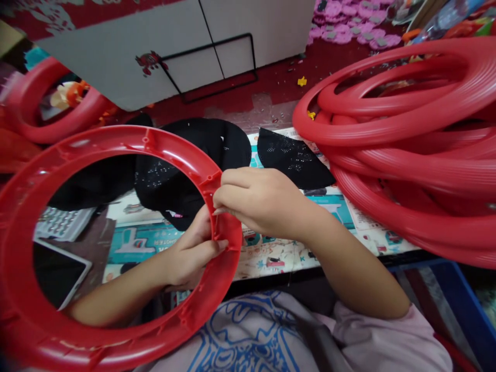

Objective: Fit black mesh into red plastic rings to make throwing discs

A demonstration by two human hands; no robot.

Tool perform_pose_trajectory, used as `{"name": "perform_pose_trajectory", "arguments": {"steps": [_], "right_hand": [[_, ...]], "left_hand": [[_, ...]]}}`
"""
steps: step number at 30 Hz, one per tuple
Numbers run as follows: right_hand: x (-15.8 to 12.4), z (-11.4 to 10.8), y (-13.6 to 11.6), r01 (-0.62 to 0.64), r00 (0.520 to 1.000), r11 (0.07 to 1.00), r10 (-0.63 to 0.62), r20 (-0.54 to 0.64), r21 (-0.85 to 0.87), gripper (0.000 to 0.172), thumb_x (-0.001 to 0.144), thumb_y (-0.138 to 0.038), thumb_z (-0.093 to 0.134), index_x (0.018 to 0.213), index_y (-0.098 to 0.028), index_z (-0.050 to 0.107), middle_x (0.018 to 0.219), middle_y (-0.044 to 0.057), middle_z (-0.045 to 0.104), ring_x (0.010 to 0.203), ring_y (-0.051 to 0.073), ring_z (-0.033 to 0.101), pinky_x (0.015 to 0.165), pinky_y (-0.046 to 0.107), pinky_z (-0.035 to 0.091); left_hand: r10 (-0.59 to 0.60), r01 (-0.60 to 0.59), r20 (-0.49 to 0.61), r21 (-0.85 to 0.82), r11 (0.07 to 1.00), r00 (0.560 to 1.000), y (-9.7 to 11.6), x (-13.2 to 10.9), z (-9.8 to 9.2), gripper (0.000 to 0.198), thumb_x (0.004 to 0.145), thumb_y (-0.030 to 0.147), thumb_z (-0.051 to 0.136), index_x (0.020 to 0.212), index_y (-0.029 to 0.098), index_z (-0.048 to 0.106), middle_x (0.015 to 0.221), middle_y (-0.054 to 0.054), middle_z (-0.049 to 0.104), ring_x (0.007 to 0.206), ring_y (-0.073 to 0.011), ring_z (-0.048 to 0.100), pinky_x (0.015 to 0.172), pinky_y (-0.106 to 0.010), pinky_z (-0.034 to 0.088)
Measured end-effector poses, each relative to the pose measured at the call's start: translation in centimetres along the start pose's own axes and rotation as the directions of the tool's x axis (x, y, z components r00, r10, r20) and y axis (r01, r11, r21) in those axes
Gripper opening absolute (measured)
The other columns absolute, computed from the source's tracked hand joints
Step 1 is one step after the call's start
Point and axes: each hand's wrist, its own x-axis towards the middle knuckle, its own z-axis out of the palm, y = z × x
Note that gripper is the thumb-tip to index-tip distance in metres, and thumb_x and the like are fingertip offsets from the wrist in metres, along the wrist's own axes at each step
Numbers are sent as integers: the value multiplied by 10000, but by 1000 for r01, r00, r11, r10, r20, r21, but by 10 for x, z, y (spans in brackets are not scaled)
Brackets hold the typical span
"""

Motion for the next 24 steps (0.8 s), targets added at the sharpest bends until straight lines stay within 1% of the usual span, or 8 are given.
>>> {"name": "perform_pose_trajectory", "arguments": {"steps": [4,8,10,12,15,18,21,24], "right_hand": [[1,4,1,2,998,997,4,64,-81,238,933,-177,425,847,-148,645,837,56,614,757,134,544,665,239,432],[1,7,3,-32,992,989,49,116,-144,266,942,-214,412,825,-163,644,837,47,601,752,132,521,648,239,410],[1,8,4,-57,989,987,76,124,-148,248,927,-204,426,810,-166,641,859,49,588,747,130,508,634,238,400],[1,7,4,-84,988,990,98,122,-115,232,910,-188,432,796,-163,631,912,57,579,759,128,506,638,239,405],[3,6,3,-157,974,988,157,162,-12,197,896,-195,445,809,-160,617,955,63,575,788,129,520,670,245,428],[4,7,0,-220,953,974,204,224,48,173,890,-209,460,811,-174,610,937,51,582,798,131,524,697,250,436],[2,8,2,-137,974,990,131,187,23,206,916,-236,450,833,-169,626,941,63,590,805,135,534,684,248,417],[-1,5,5,-36,988,990,55,142,-135,275,952,-299,429,859,-161,649,795,37,592,690,123,511,591,246,342]], "left_hand": [[19,-30,108,103,994,994,-3,-1,-5,575,861,211,517,1381,231,271,920,-20,511,1037,-217,493,918,-359,440],[45,-71,122,217,974,991,-1,-1,-3,575,872,198,497,1391,220,251,1145,-68,482,1064,-216,478,948,-377,419],[55,-76,115,187,979,992,1,-1,1,617,879,212,499,1420,228,202,1217,-88,468,1039,-208,497,918,-361,435],[27,-36,115,83,996,993,4,-2,6,680,894,240,503,1450,255,112,1195,-84,495,1005,-195,523,886,-341,452],[-21,25,36,-124,992,999,8,0,11,659,893,296,539,1422,286,146,1142,-61,520,968,-171,541,821,-292,476],[15,-45,-122,-249,968,992,9,5,11,539,868,299,584,1313,276,282,1095,-33,530,924,-138,549,760,-236,480],[33,-64,-146,-209,976,989,10,9,9,497,831,220,615,1238,254,334,1029,-13,539,868,-116,554,731,-214,476],[-60,38,-145,-148,988,988,10,9,8,480,806,148,577,1219,230,346,997,-9,525,839,-113,543,682,-201,467]]}}
